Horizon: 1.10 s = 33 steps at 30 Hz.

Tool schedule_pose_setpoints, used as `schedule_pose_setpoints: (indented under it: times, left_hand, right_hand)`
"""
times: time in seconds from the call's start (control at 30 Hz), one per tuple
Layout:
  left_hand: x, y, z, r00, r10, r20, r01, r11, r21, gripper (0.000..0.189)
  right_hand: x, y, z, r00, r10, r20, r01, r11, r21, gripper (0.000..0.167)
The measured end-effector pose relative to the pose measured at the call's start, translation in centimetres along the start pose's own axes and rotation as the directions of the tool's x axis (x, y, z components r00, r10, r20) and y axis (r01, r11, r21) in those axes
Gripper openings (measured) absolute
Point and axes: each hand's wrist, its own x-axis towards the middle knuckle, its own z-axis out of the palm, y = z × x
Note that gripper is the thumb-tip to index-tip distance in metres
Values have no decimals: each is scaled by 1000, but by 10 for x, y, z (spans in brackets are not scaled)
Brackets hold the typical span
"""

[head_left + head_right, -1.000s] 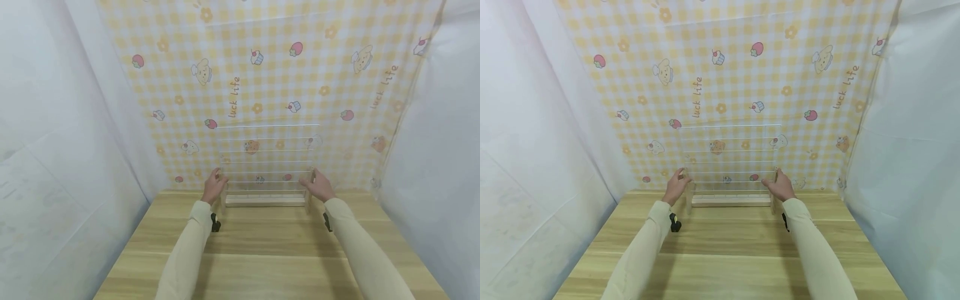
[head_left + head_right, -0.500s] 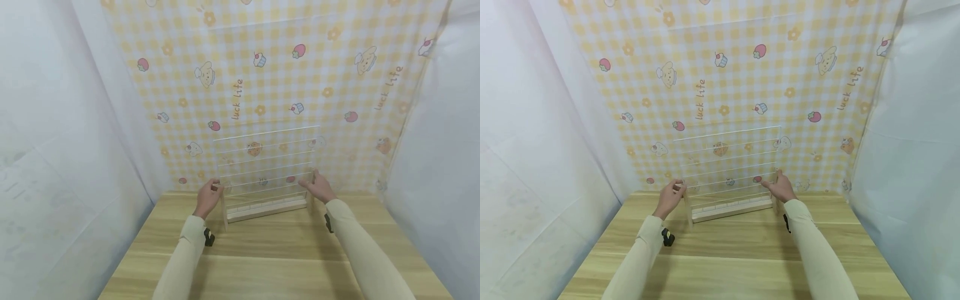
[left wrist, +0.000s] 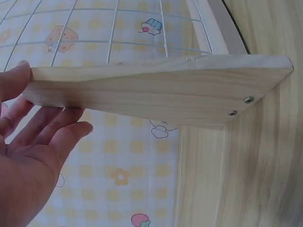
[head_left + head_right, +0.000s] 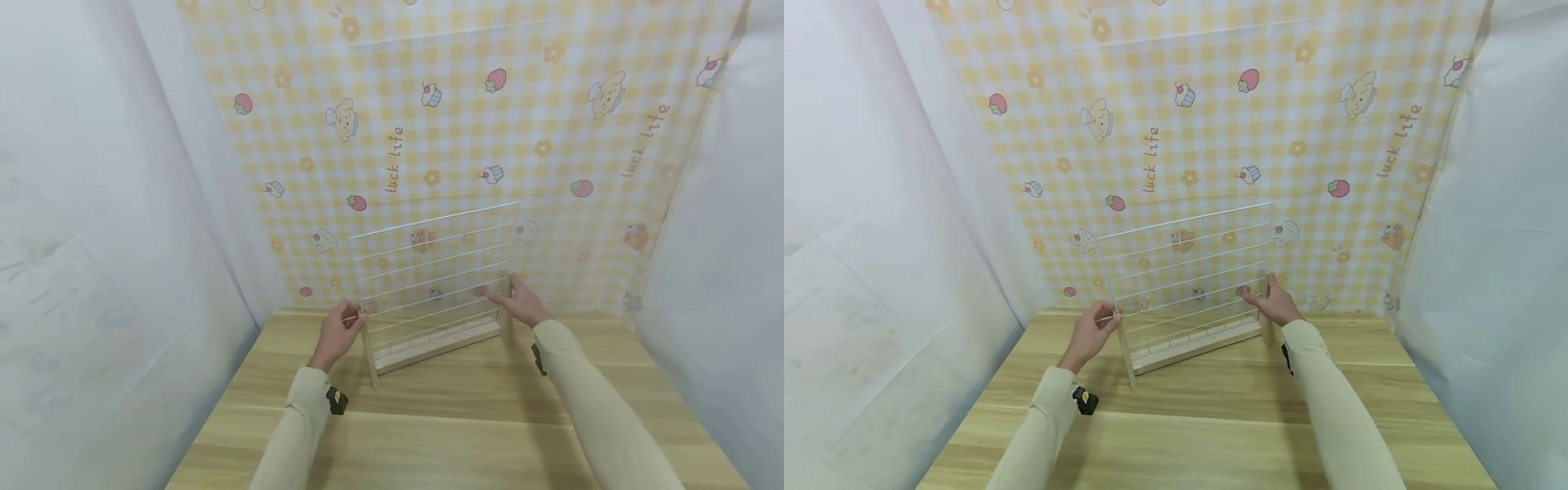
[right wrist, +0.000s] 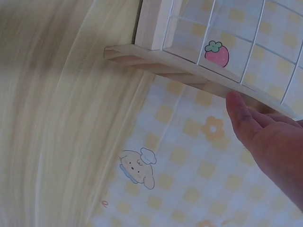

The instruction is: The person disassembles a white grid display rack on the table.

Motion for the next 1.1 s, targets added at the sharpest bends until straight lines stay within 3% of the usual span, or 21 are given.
schedule_pose_setpoints:
  times: [0.2, 0.43, 0.63, 0.8, 1.0, 1.1]
  left_hand:
    - [-8, 1, 3, 999, 37, 5, -37, 997, 61, 25]
    - [-15, -4, 5, 998, 56, 15, -57, 998, 18, 21]
    - [-21, -7, 4, 997, 68, 21, -67, 997, -24, 20]
    - [-28, -6, 5, 997, 78, 9, -77, 997, -30, 21]
    - [-33, -5, 8, 997, 78, -3, -78, 996, -50, 18]
    - [-36, -4, 9, 997, 79, -10, -79, 996, -45, 18]
  right_hand:
    - [1, -2, 0, 999, -13, 30, 13, 1000, -2, 112]
    - [2, -3, 2, 999, -44, 24, 45, 997, -55, 104]
    - [-2, -17, 8, 996, -74, -56, 70, 995, -68, 101]
    - [-6, -35, 19, 973, -147, -178, 140, 989, -53, 89]
    - [-7, -52, 39, 940, -213, -265, 247, 964, 99, 98]
    - [-7, -61, 48, 922, -253, -294, 300, 945, 128, 100]
